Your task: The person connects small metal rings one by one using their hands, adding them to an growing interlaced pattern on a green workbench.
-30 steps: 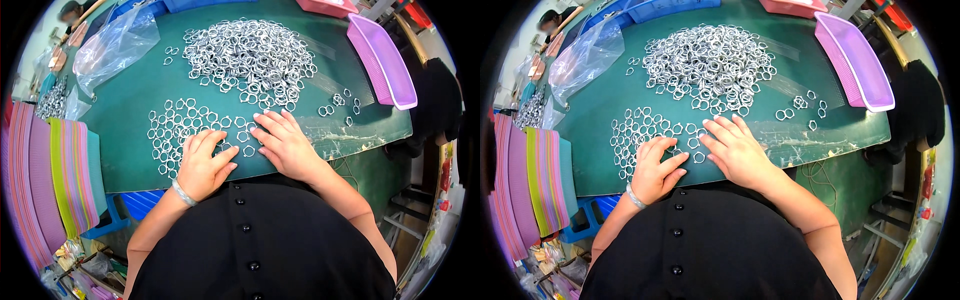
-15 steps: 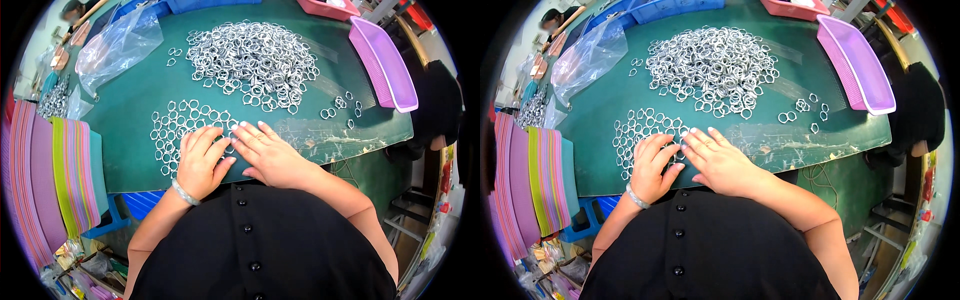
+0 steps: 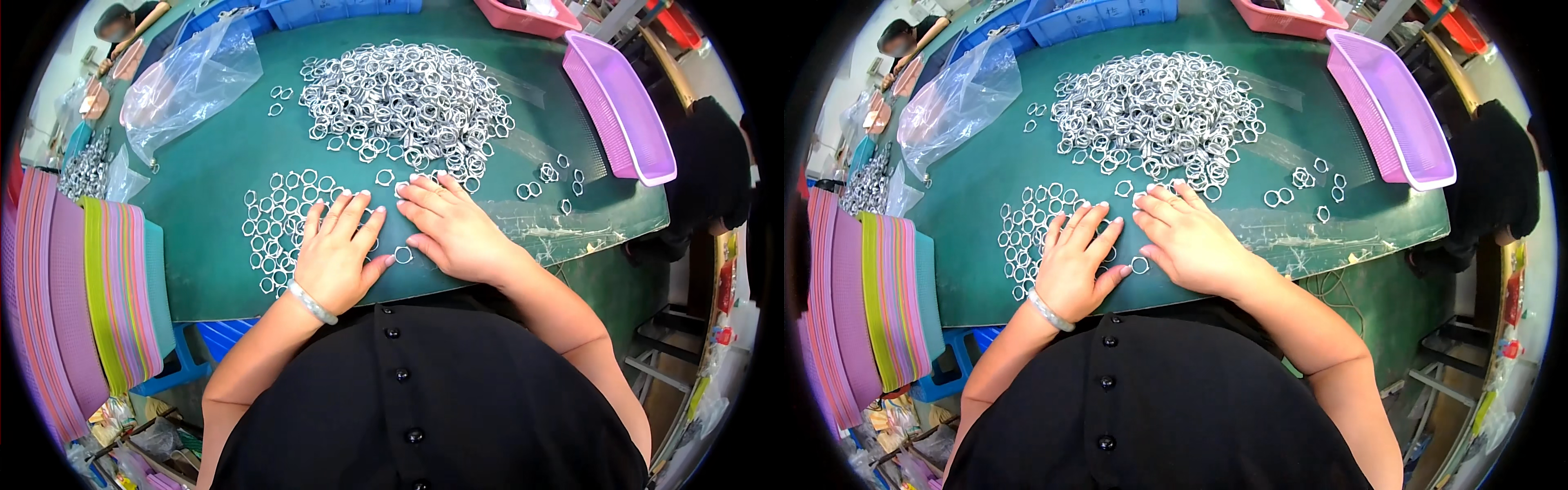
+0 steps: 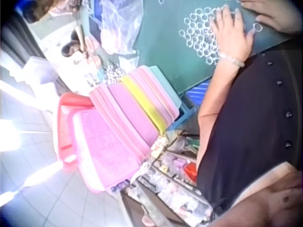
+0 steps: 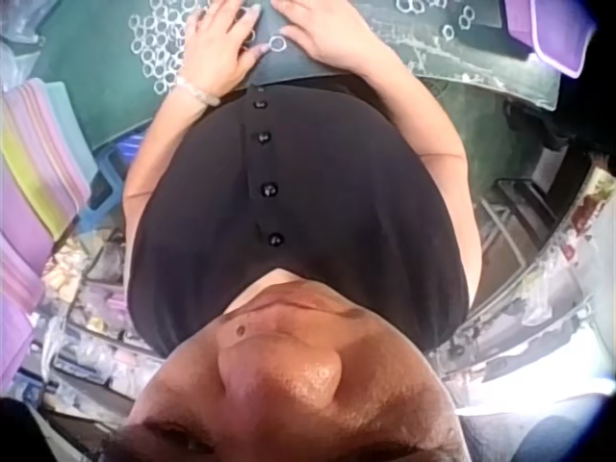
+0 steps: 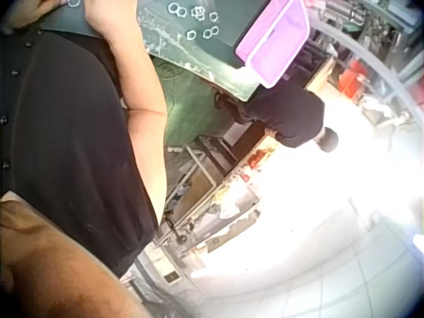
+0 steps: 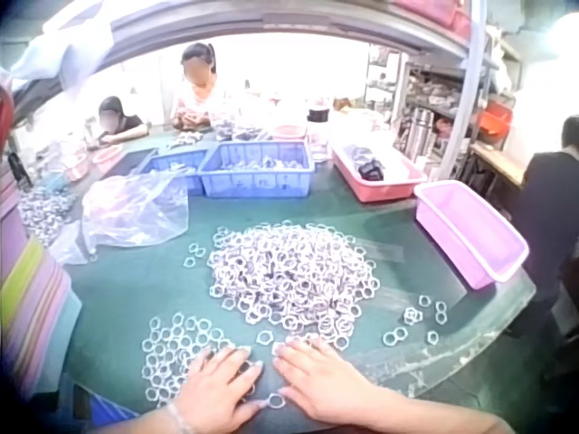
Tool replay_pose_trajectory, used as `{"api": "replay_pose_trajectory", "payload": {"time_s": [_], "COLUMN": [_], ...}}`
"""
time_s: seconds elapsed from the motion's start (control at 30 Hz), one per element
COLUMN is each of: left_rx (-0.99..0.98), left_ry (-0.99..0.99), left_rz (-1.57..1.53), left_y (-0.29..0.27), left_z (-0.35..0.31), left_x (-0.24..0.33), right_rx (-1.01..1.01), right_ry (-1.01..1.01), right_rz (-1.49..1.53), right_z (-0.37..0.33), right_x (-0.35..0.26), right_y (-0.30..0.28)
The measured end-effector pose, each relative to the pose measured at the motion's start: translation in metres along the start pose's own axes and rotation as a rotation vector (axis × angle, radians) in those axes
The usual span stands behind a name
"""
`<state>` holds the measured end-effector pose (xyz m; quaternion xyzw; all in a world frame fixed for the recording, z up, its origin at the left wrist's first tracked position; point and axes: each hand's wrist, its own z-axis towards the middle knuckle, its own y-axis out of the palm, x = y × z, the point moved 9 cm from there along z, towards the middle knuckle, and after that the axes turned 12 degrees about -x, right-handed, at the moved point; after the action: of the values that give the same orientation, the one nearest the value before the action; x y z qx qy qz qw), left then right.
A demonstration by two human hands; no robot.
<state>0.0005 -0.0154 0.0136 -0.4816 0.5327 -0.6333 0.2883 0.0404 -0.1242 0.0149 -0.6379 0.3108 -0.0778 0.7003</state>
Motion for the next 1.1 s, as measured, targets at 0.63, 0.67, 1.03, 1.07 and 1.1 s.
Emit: {"api": "replay_pose_trajectory", "payload": {"time_s": [0.63,0.67,1.03,1.07,1.1], "left_rx": [-0.011,-0.012,0.021,0.021,0.017], "left_ry": [0.018,0.018,0.085,0.086,0.099], "left_rz": [0.064,0.065,0.051,0.051,0.049], "left_y": [-0.008,-0.009,-0.012,-0.012,-0.012], "left_z": [0.032,0.032,0.031,0.031,0.031], "left_x": [-0.005,-0.005,0.002,0.001,0.002], "right_rx": [0.311,0.311,0.236,0.236,0.258], "right_ry": [0.172,0.173,0.099,0.101,0.12], "right_rz": [-0.059,-0.058,0.011,0.011,0.021], "right_z": [-0.023,-0.022,-0.016,-0.017,-0.018], "right_x": [0.032,0.031,0.019,0.02,0.024], "right_y": [-0.026,-0.026,-0.021,-0.021,-0.022]}}
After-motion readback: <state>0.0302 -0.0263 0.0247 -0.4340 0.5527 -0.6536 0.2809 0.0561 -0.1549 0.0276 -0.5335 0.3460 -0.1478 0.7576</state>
